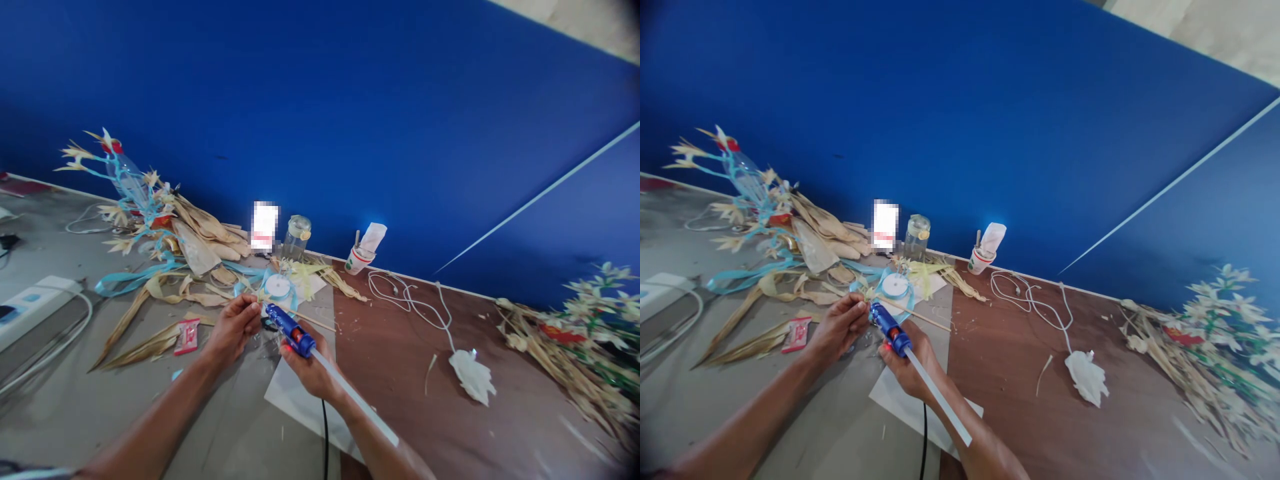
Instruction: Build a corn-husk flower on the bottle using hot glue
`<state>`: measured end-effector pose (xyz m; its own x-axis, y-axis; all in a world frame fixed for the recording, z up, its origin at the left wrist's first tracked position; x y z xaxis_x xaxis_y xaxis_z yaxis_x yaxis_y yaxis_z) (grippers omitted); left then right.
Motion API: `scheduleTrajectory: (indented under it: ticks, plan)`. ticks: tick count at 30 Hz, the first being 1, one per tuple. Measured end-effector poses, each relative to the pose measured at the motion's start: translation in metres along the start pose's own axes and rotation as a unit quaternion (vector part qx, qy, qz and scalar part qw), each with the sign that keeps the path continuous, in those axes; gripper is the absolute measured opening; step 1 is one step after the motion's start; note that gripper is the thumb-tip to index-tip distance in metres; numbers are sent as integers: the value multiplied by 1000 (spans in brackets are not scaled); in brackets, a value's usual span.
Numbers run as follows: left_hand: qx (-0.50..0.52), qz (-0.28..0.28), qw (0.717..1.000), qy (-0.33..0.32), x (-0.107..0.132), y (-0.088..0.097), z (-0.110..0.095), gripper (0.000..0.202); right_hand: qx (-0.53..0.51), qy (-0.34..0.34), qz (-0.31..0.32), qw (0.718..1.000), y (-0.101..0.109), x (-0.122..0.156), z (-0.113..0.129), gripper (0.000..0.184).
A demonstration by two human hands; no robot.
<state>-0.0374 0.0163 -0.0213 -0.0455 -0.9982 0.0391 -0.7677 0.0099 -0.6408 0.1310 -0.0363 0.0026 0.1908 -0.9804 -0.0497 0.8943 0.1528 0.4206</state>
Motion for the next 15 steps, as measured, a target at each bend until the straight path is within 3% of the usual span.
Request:
scheduleTrajectory:
  ticks: [15]
  plan:
    - [3, 9, 1000, -2, 0, 2, 1, 23, -1, 12, 1, 1000, 1, -1, 3, 8]
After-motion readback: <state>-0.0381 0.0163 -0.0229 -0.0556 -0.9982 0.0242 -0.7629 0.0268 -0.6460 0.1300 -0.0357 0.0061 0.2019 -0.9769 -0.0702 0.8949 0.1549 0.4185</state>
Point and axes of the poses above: each hand's wrist, its own x-axis away from the middle knuckle, its own y-axis out of the back of the hand, z = x × y, the point moved 1 cm from there along -x, towards the middle knuckle, and after that the axes turned 7 degrees about -y, right-handed, at the moved point
